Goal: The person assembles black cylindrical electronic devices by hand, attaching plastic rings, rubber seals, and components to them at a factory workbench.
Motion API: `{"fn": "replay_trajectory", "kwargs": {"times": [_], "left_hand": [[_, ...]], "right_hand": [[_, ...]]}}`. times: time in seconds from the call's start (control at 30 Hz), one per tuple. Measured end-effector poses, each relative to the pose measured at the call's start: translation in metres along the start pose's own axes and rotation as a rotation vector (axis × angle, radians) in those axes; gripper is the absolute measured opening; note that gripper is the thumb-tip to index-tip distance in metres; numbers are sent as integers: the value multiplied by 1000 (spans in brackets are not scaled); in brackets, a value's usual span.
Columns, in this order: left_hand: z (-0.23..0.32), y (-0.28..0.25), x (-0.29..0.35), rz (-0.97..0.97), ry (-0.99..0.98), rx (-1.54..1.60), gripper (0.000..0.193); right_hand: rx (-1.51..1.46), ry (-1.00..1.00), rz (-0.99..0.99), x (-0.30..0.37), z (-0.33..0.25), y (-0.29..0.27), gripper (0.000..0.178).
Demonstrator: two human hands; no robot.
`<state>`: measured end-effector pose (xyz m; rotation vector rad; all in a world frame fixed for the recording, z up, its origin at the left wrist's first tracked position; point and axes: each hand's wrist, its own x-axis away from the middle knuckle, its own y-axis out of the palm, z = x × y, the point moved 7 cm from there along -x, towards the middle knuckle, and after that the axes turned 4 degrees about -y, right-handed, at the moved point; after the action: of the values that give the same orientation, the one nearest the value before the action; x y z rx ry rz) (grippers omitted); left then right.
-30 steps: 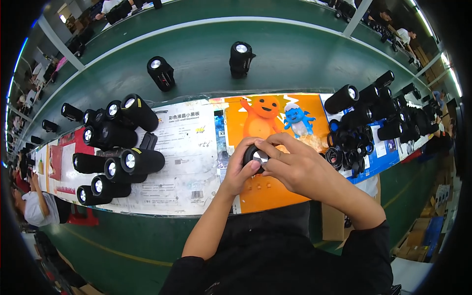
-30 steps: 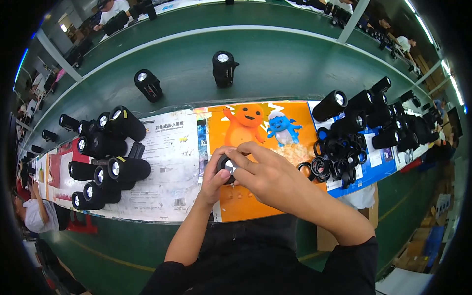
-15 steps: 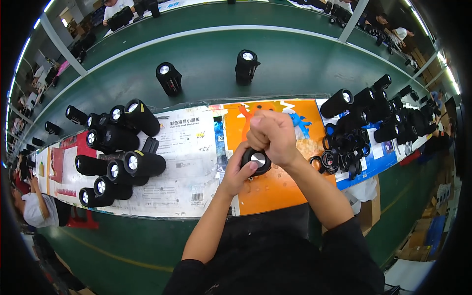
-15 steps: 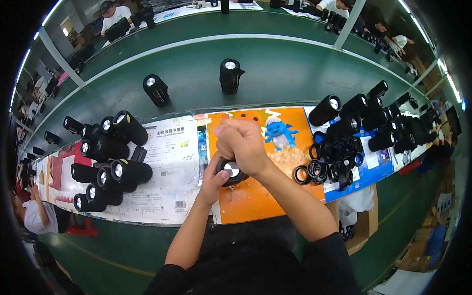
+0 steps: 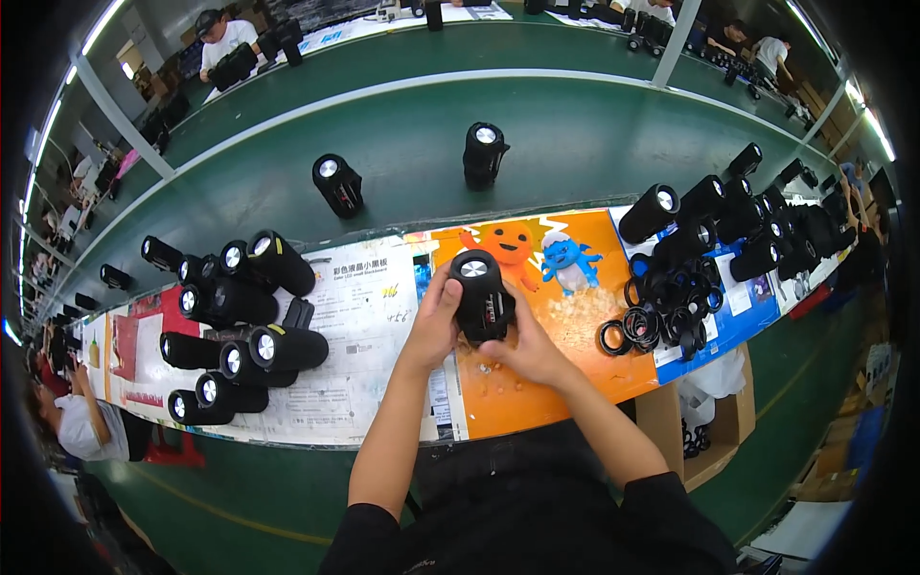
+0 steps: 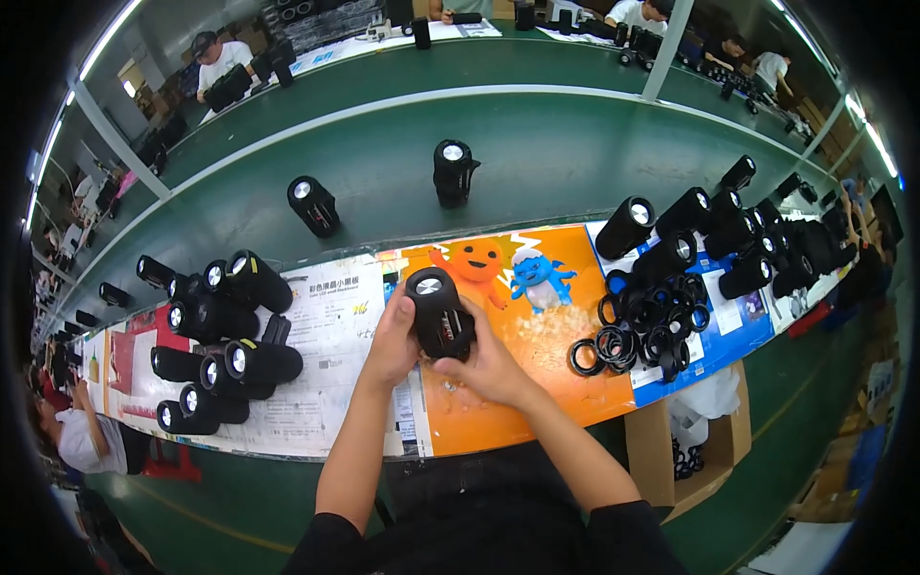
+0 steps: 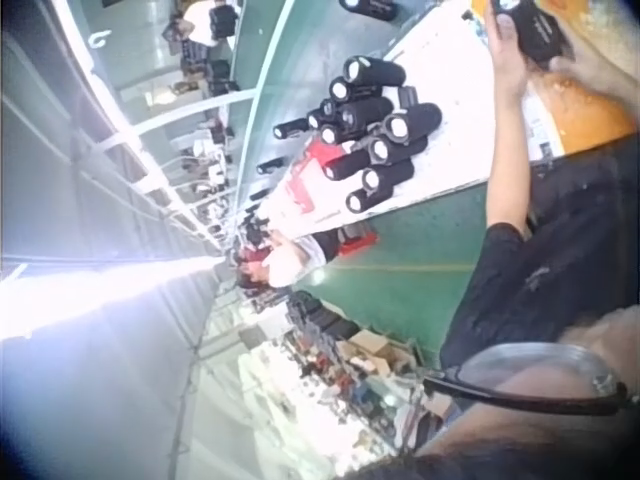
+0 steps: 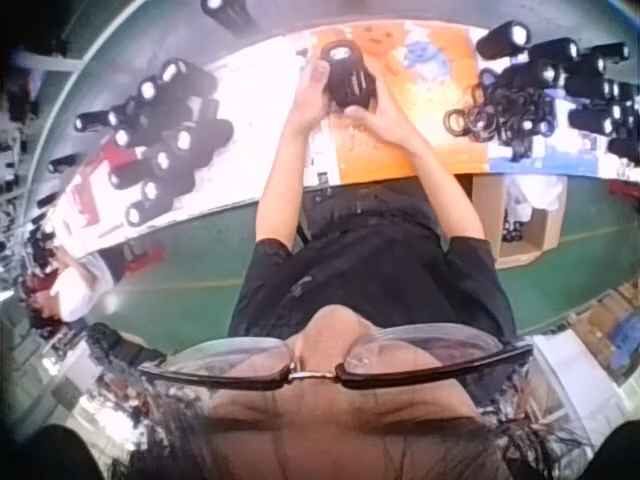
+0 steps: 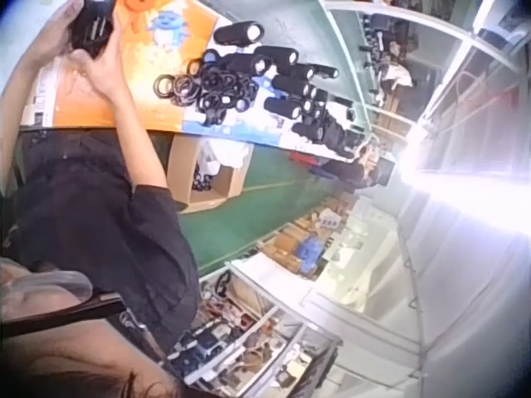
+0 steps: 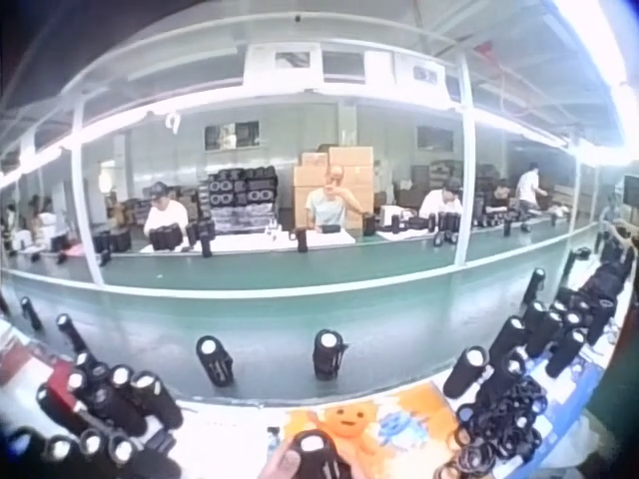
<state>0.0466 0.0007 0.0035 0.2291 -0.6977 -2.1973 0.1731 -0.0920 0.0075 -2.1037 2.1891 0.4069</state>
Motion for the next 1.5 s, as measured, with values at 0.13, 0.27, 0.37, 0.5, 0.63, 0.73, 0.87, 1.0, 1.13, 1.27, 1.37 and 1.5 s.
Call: {"fn": "replay_trajectory", "kwargs": {"times": [0.13,0.27,0.37,0.5,0.63,0.73,0.87,1.0,1.13,1.27,1.37,1.5], "left_hand": [[6,-4,-13,43,32,119,62],[-4,-42,-13,51,51,32,60],[4,-38,-10,35,103,-92,65],[6,-39,-8,52,101,-134,67],[27,-20,-9,10,175,-116,69],[21,-23,-6,-38,104,-153,69],[16,-23,-4,-56,134,-158,69],[12,-21,-6,-71,182,-175,70],[18,-16,-13,4,223,-99,70],[17,-29,-22,170,208,70,74],[8,-42,-20,205,166,-4,64],[-7,-45,-29,183,99,9,48]], "right_hand": [[327,-1,87,-12,-4,-4,100],[532,28,61,-11,-36,-15,94],[449,49,10,-14,-54,-29,91],[582,81,-90,-27,-71,-30,91],[505,181,-144,-34,-67,-29,92],[491,221,-200,-31,-59,-30,93],[681,109,-230,-32,-68,-34,93],[773,67,-263,-36,-80,-34,93],[887,47,-268,-71,-97,-40,81],[1056,-338,-323,-171,-137,-32,64],[1234,-352,-454,-247,-125,-10,67],[1516,-341,-692,-312,-77,-8,74]]}}
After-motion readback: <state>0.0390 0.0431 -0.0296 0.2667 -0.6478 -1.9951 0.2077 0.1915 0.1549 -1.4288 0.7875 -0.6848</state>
